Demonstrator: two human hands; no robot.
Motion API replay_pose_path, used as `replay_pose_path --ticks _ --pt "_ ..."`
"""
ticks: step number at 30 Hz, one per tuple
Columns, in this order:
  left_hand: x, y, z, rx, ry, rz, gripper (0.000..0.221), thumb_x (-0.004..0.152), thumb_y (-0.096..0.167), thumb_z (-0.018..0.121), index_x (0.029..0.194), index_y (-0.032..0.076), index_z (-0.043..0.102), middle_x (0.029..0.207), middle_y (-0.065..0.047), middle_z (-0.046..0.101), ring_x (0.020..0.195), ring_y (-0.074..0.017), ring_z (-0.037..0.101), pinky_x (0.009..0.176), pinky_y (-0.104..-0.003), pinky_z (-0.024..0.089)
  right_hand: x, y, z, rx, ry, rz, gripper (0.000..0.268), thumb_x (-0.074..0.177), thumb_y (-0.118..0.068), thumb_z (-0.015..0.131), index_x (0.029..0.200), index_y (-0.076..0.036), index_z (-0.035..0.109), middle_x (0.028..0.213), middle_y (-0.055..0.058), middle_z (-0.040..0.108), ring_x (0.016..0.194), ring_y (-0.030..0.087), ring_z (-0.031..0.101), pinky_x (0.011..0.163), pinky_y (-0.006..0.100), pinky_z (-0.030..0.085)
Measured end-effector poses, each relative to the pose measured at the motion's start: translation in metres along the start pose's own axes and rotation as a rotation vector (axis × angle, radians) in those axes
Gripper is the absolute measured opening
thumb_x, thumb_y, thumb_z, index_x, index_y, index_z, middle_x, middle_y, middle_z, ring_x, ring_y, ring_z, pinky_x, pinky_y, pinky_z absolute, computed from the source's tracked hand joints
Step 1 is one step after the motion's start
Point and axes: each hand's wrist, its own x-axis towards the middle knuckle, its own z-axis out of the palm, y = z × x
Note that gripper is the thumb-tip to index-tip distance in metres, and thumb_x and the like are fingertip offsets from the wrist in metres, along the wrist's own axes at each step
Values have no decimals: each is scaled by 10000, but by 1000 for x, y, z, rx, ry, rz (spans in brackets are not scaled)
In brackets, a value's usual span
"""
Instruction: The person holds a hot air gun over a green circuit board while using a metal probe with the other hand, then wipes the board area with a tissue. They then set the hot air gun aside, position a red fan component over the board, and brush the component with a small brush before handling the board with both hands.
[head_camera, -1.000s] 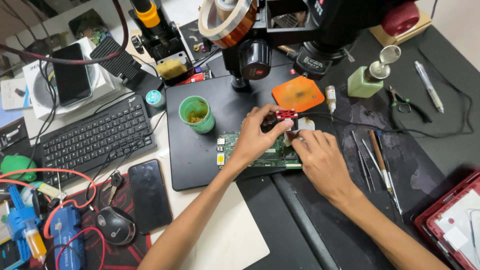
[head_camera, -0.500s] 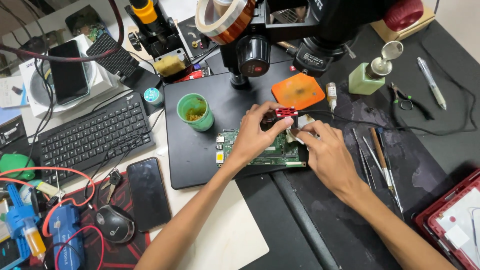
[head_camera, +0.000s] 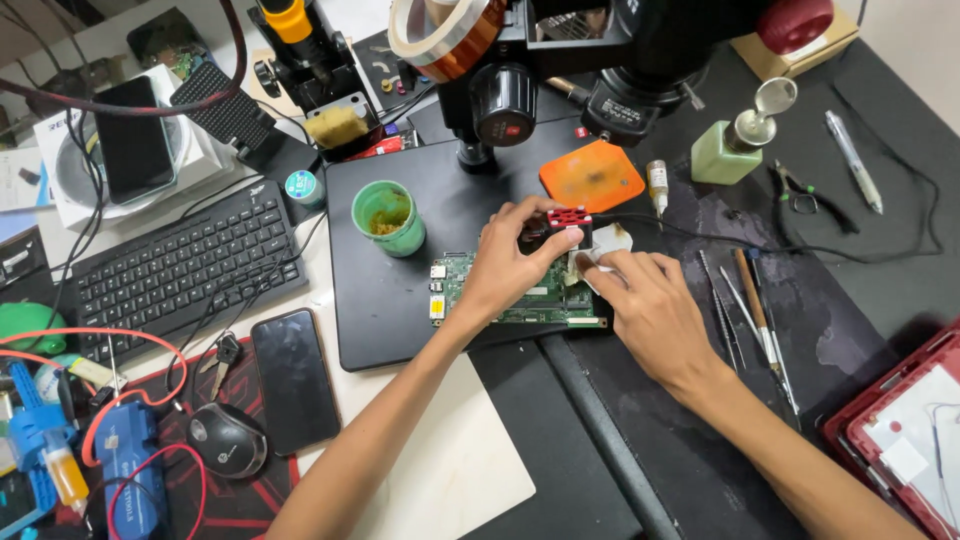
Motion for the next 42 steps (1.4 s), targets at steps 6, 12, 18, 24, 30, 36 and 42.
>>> replay_pose_path --ticks 6,12,18,24,30,36,42 --pt "3 1 1 23 3 -15 428 849 409 810 1122 95 712 942 -99 668 883 -235 669 823 -365 538 -3 3 5 -59 22 -54 330 868 -23 648 1191 -73 693 1076 50 644 1034 244 636 960 446 428" --pt "2 1 -1 32 -12 -2 438 857 434 804 1143 115 711 942 -93 675 912 -240 646 845 -370 528 -2 -1 2 -80 15 -19 365 812 -3 653 1159 -98 712 1093 37 655 1018 250 633 958 441 418" --pt "0 4 -2 70 -55 -46 448 851 456 798 1159 140 723 956 -87 667 943 -252 605 884 -370 501 -8 2 7 22 16 34 393 812 22 664 1179 -106 720 1099 35 641 1024 265 620 972 441 401" --pt "-1 14 -5 84 -100 -32 478 856 460 786 1218 156 716 1028 -98 652 1014 -255 580 942 -383 474 -10 9 12 76 47 25 431 759 17 673 1171 -104 711 1135 49 645 1086 291 604 995 455 389" --pt "-2 8 -2 92 -94 -13 465 868 451 779 1223 159 710 1050 -91 671 1051 -261 569 975 -381 465 -7 11 12 21 47 25 412 766 1 677 1165 -95 710 1158 60 638 1101 288 595 1004 470 385" --pt "-1 12 -4 78 -76 -9 469 857 460 783 1219 170 716 1050 -92 667 1040 -264 568 967 -386 464 -3 9 10 -27 40 34 349 782 -13 685 1122 -91 706 1149 57 639 1105 277 598 995 476 381" --pt "-1 9 -3 60 -55 25 465 850 464 789 1200 166 720 1030 -80 697 1045 -269 574 971 -391 460 -4 3 8 -51 45 48 377 763 -11 681 1131 -92 708 1143 63 640 1090 273 599 999 466 390"
